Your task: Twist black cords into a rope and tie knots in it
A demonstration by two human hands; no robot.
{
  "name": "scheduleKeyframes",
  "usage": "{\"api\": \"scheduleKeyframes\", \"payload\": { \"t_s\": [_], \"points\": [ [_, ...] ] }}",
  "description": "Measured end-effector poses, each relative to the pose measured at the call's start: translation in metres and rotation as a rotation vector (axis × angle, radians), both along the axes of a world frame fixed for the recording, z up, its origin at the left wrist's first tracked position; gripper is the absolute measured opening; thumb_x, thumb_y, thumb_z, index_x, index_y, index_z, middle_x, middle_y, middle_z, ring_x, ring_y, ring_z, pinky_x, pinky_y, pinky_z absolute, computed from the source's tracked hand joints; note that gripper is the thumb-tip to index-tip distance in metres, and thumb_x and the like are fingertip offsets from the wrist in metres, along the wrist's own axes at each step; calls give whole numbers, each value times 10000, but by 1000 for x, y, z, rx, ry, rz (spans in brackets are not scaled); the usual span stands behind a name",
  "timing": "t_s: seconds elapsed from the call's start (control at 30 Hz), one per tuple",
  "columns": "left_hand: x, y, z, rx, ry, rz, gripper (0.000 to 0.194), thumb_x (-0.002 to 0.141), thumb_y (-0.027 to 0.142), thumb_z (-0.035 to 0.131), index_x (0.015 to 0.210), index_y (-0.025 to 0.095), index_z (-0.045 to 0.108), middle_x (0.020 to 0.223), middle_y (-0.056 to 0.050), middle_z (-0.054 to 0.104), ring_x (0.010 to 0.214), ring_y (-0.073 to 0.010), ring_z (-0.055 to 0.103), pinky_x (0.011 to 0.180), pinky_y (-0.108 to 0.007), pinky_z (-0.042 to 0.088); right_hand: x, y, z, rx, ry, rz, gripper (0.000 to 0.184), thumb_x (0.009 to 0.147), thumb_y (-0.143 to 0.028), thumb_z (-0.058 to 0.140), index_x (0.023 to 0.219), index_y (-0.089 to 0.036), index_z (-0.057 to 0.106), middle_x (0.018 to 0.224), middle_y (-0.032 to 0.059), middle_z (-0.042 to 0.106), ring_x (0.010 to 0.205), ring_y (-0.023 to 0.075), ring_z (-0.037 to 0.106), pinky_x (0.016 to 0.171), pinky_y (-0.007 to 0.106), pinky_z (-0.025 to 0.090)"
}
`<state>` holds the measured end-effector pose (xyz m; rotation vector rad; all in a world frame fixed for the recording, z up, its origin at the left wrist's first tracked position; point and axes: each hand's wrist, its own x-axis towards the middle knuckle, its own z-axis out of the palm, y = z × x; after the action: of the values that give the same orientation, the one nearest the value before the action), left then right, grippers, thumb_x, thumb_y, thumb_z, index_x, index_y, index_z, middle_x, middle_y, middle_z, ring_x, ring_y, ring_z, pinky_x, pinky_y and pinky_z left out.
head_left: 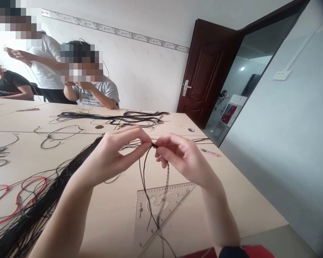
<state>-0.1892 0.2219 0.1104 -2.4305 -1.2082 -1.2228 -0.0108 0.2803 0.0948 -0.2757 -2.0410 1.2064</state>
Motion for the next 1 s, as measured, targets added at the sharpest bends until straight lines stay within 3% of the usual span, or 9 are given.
{"api": "scheduleKeyframes", "payload": {
  "t_s": [0.4,1.0],
  "points": [
    [12,-14,1,61,39,-55,118,782,39,537,820,151,537,736,6,537,693,-77,478,626,-216,404,16,-20,10,497,49,-269,112,850,-138,526,880,-103,629,766,-10,584,705,36,519,652,126,421],
    [18,-21,2,10,-27,-46,115,785,72,519,804,185,526,722,13,541,670,-94,494,588,-227,413,20,-22,11,584,70,-275,80,810,-121,584,865,-96,637,735,-11,583,639,38,496,604,141,415]
  ]
}}
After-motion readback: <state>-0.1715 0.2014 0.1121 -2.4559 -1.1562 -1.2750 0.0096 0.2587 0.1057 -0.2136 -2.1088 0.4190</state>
